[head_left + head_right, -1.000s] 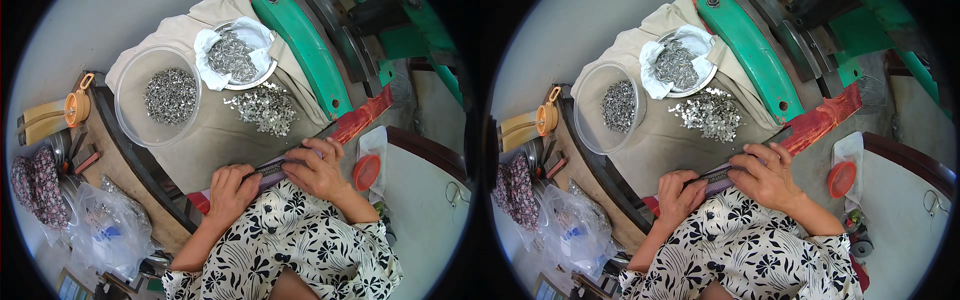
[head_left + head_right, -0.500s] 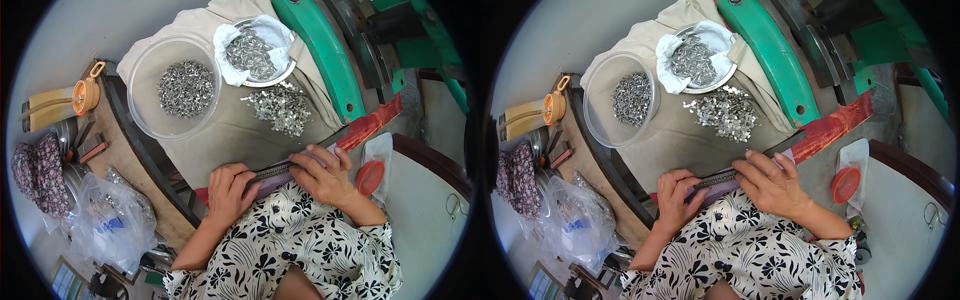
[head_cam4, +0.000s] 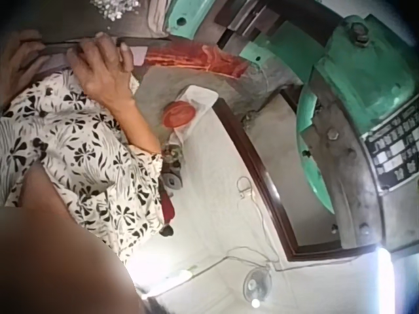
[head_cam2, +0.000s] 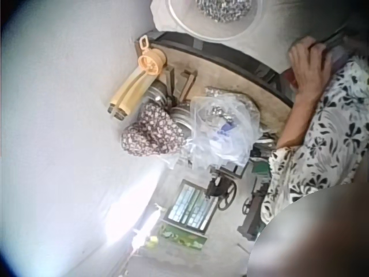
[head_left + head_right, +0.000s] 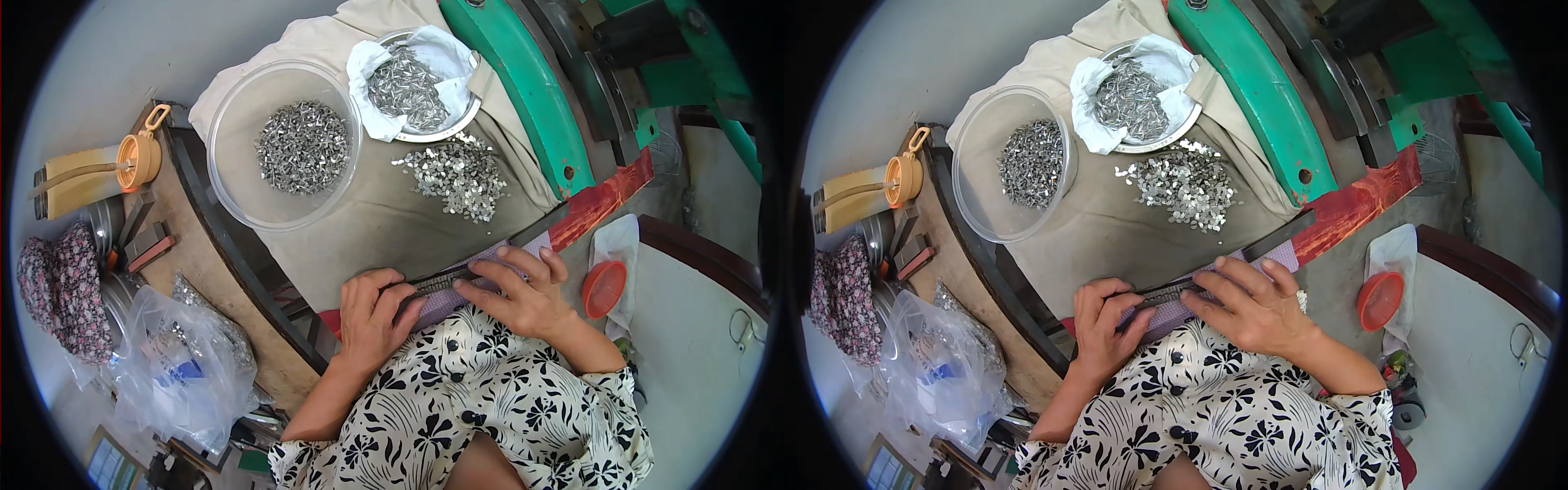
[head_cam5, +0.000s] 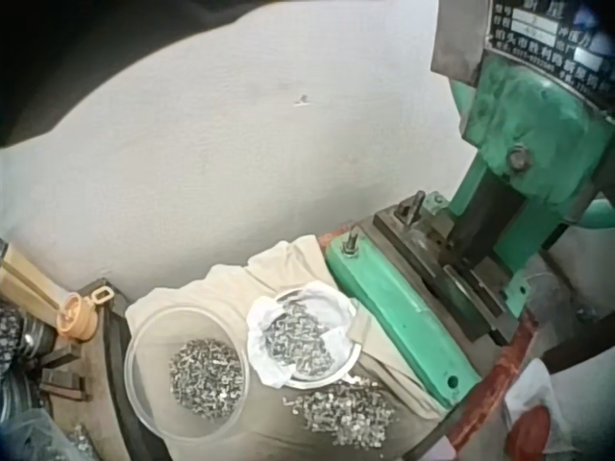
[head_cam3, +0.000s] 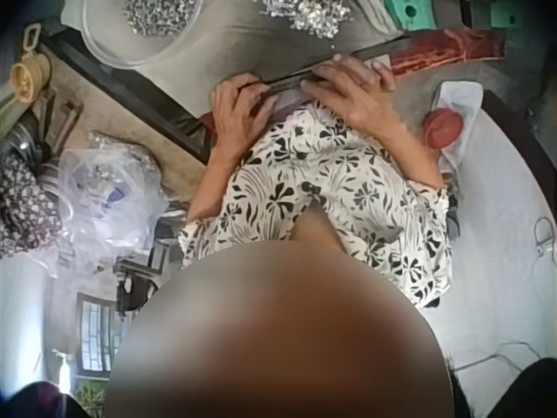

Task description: Attaching metal sliders to a zipper tape and then using a punch press machine to secure them.

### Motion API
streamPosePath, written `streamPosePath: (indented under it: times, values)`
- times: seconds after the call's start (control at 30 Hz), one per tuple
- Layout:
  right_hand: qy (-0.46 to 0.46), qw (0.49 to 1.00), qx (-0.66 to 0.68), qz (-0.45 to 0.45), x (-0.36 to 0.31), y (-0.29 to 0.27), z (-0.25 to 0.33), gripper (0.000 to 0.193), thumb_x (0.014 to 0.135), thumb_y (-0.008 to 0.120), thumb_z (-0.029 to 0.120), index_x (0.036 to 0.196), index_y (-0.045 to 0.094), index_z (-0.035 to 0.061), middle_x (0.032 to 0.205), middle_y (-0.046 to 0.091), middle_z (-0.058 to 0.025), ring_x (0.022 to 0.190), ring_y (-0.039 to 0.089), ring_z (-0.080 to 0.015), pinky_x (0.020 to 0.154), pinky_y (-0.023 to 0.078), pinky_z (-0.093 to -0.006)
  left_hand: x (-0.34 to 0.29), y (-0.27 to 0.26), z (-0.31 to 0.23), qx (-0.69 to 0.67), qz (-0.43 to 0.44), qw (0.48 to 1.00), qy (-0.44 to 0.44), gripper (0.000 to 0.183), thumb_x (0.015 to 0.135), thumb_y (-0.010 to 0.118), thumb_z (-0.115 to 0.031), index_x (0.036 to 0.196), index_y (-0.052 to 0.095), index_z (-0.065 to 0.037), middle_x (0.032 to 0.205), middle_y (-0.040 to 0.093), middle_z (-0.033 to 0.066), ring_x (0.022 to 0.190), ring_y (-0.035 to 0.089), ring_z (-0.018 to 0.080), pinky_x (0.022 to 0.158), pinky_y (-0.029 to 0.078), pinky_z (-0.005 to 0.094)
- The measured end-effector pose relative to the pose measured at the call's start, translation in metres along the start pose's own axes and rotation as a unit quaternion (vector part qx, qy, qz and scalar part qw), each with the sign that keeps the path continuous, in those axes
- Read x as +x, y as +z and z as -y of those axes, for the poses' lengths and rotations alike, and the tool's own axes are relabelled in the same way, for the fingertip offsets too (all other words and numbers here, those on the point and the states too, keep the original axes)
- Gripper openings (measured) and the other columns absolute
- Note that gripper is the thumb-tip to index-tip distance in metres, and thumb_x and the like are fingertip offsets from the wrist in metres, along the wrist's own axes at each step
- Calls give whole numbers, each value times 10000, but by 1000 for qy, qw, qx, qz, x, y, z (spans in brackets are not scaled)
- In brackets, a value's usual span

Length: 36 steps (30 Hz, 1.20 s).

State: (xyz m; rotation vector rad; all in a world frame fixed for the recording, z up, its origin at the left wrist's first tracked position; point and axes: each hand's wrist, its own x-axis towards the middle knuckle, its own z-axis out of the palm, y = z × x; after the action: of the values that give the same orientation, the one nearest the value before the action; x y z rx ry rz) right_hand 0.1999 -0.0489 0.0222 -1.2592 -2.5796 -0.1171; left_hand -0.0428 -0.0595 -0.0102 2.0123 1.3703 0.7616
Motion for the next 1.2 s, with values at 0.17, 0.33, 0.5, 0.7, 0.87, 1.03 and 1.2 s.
streamPosePath:
  times: [0.17,0.33,0.5,0.7,0.87,1.03,1.2]
  values:
    - [-17,999,-31,3,2,4,0,176,785,654,320,930,749,352,1082,667,116,1127,517,-133,1116,182,-413,3,1,0,-6,1,1000,9,351,661,857,-90,950,659,-67,1034,608,98,921,573,291,795,435,394]
    - [14,1000,25,11,-1,3,-2,152,766,721,313,912,749,341,1081,661,117,1150,506,-168,1098,198,-428,-1,-2,3,-22,0,1000,2,382,658,861,-78,981,659,-54,1047,608,106,937,575,299,803,456,390]
    - [82,993,84,11,-4,4,-13,263,713,773,337,971,745,291,1106,642,94,1180,498,-193,1086,210,-449,-7,-6,9,-7,17,1000,13,360,709,824,-56,1022,650,-16,1129,605,121,1021,599,320,867,505,404]
    - [71,985,141,71,0,3,-26,281,719,795,330,976,746,229,1136,635,85,1220,471,-215,1082,231,-446,-7,-6,11,-9,4,1000,22,346,702,814,-32,1014,665,-19,1129,616,112,1010,611,312,848,514,400]
    - [28,995,96,4,-4,10,-31,326,649,843,331,961,764,280,1098,644,117,1182,477,-202,1063,260,-446,3,-11,9,17,-18,998,62,337,685,811,-24,994,677,-28,1089,634,95,980,622,302,823,511,391]
    - [61,994,82,-37,-2,21,-28,342,641,850,313,971,769,277,1092,641,107,1176,477,-222,1043,274,-455,13,-11,11,49,-18,997,58,355,677,809,-24,1005,675,-38,1083,632,94,973,617,302,832,492,389]
    - [84,988,116,-47,-1,25,-27,324,641,851,306,954,774,282,1082,641,86,1163,477,-252,1009,296,-465,11,-7,7,-35,-13,997,-70,389,681,822,-57,1037,664,-63,1129,603,116,1047,569,321,905,445,413]
